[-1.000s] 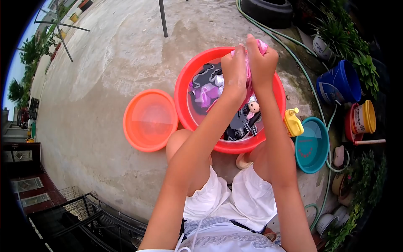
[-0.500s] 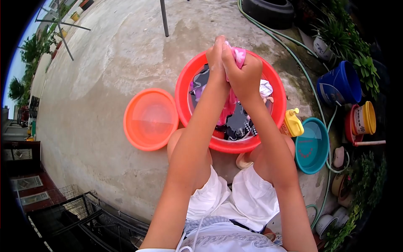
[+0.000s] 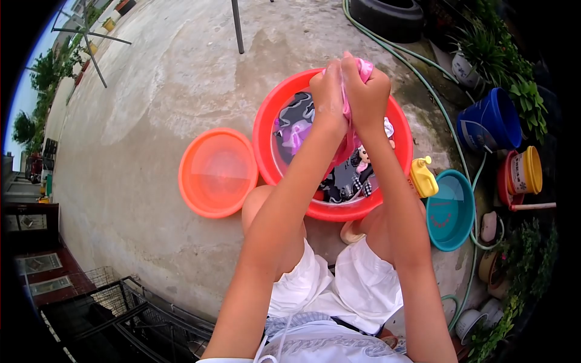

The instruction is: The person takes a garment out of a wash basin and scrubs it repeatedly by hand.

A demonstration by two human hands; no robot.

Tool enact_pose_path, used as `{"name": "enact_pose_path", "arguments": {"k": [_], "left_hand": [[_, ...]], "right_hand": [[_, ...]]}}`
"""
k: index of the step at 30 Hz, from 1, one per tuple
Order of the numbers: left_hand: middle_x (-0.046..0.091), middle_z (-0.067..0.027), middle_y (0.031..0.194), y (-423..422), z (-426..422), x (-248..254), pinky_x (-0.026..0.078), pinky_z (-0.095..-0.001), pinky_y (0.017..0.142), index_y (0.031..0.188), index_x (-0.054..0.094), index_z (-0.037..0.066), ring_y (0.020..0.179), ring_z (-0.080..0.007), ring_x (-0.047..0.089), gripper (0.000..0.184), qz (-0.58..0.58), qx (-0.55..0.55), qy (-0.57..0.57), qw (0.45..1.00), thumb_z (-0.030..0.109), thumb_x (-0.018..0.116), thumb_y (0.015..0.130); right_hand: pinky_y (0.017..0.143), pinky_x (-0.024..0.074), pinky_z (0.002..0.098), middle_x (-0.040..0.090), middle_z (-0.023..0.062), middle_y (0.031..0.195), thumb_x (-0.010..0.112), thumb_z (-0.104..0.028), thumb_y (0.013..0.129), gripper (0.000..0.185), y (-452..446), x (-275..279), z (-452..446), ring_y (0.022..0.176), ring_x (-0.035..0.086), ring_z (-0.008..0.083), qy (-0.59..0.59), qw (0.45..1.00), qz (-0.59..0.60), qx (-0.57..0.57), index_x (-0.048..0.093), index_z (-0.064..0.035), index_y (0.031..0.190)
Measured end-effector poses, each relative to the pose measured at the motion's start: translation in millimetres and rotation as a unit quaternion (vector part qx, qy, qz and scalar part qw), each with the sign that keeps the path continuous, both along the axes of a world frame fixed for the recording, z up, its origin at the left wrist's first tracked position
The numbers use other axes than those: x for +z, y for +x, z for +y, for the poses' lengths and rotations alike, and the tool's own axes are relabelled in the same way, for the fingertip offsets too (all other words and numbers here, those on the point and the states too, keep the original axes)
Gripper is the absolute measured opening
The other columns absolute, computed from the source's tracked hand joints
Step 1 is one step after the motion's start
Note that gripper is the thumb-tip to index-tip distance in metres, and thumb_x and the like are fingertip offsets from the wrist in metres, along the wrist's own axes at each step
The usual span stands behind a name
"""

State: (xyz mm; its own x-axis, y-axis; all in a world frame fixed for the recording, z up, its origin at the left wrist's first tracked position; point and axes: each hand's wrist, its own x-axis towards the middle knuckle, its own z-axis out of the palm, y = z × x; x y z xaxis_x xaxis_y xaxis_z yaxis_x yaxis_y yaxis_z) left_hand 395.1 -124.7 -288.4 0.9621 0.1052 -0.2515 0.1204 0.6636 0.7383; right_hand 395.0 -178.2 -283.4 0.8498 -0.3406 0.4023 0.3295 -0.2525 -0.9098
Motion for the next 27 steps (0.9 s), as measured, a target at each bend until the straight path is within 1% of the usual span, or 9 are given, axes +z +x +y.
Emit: {"name": "enact_pose_path", "arguments": {"k": [3,6,8,11,15,18,21,25,27], "left_hand": [[0.041,0.002,0.058,4,16,12,0.033,-0.0281,0.045,0.062,0.044,0.009,0.051,-0.0091,0.04,0.025,0.05,0.003,0.056,0.997,0.028,0.047,0.078],[0.039,0.002,0.055,7,18,12,0.03,-0.029,0.043,0.059,0.04,0.008,0.046,-0.0097,0.037,0.028,0.053,0.012,0.051,0.997,0.027,0.045,0.078],[0.039,0.0023,0.055,8,13,9,0.031,-0.0285,0.045,0.059,0.04,0.008,0.048,-0.0093,0.038,0.028,0.046,0.023,0.03,0.998,0.026,0.046,0.078],[0.049,0.0014,0.066,1,4,3,0.037,-0.0271,0.051,0.076,0.052,0.007,0.057,-0.009,0.046,0.021,0.026,0.0,0.04,0.999,0.027,0.048,0.08],[0.054,-0.0013,0.077,-14,-5,11,0.039,-0.0231,0.06,0.091,0.056,0.001,0.067,-0.0089,0.049,0.027,0.042,0.001,0.11,0.993,0.025,0.048,0.081],[0.04,0.0035,0.059,-13,-1,12,0.031,-0.0235,0.05,0.061,0.044,0.006,0.054,-0.0046,0.035,0.025,0.005,0.0,0.089,0.996,0.021,0.045,0.081],[0.039,0.0036,0.057,-11,2,18,0.031,-0.0248,0.048,0.06,0.044,0.007,0.051,-0.0057,0.036,0.026,0.009,0.029,0.037,0.999,0.024,0.047,0.079],[0.038,0.0027,0.055,0,23,12,0.03,-0.0276,0.042,0.059,0.041,0.01,0.046,-0.0097,0.036,0.03,0.027,0.014,0.056,0.998,0.032,0.051,0.075],[0.037,0.0023,0.054,3,26,8,0.029,-0.0283,0.041,0.059,0.04,0.01,0.045,-0.0097,0.035,0.031,-0.001,0.024,0.081,0.996,0.033,0.051,0.076]], "right_hand": [[0.038,0.0319,0.0335,0.044,0.0125,0.04,0.058,-0.025,0.074,0.04,-15,4,12,0.034,0.043,0.0236,-0.044,0.998,-0.024,0.031,0.046,-0.0002,0.045],[0.038,0.0324,0.0336,0.044,0.0125,0.04,0.058,-0.026,0.074,0.04,-17,2,15,0.034,0.044,0.0238,-0.086,0.994,-0.05,0.039,0.047,-0.0003,0.045],[0.038,0.0307,0.032,0.042,0.0113,0.039,0.058,-0.024,0.074,0.04,-10,-2,12,0.034,0.039,0.0192,-0.033,0.998,-0.024,0.047,0.045,0.0006,0.045],[0.039,0.0277,0.029,0.035,0.0054,0.039,0.056,-0.021,0.076,0.039,-1,1,3,0.039,0.031,0.0097,0.049,0.998,0.018,0.041,0.042,0.0013,0.047],[0.04,0.0278,0.0283,0.034,0.0011,0.041,0.055,-0.021,0.077,0.038,6,0,-7,0.043,0.031,0.0066,0.124,0.99,0.057,0.041,0.042,0.0014,0.049],[0.04,0.0277,0.0284,0.034,0.0024,0.04,0.055,-0.023,0.078,0.04,4,1,-6,0.042,0.03,0.0074,0.064,0.997,0.027,0.019,0.042,0.001,0.048],[0.038,0.0286,0.0302,0.037,0.0063,0.039,0.056,-0.024,0.077,0.04,-7,8,1,0.037,0.034,0.0119,0.017,1.0,0.002,0.021,0.044,0.0008,0.048],[0.036,0.0306,0.0347,0.042,0.0127,0.039,0.06,-0.025,0.071,0.038,-23,1,16,0.034,0.041,0.0249,-0.094,0.993,-0.066,0.032,0.045,-0.0013,0.045],[0.036,0.0306,0.0349,0.041,0.0125,0.039,0.06,-0.025,0.071,0.038,-24,0,18,0.033,0.04,0.0242,-0.129,0.986,-0.097,0.03,0.045,-0.0017,0.044]]}}
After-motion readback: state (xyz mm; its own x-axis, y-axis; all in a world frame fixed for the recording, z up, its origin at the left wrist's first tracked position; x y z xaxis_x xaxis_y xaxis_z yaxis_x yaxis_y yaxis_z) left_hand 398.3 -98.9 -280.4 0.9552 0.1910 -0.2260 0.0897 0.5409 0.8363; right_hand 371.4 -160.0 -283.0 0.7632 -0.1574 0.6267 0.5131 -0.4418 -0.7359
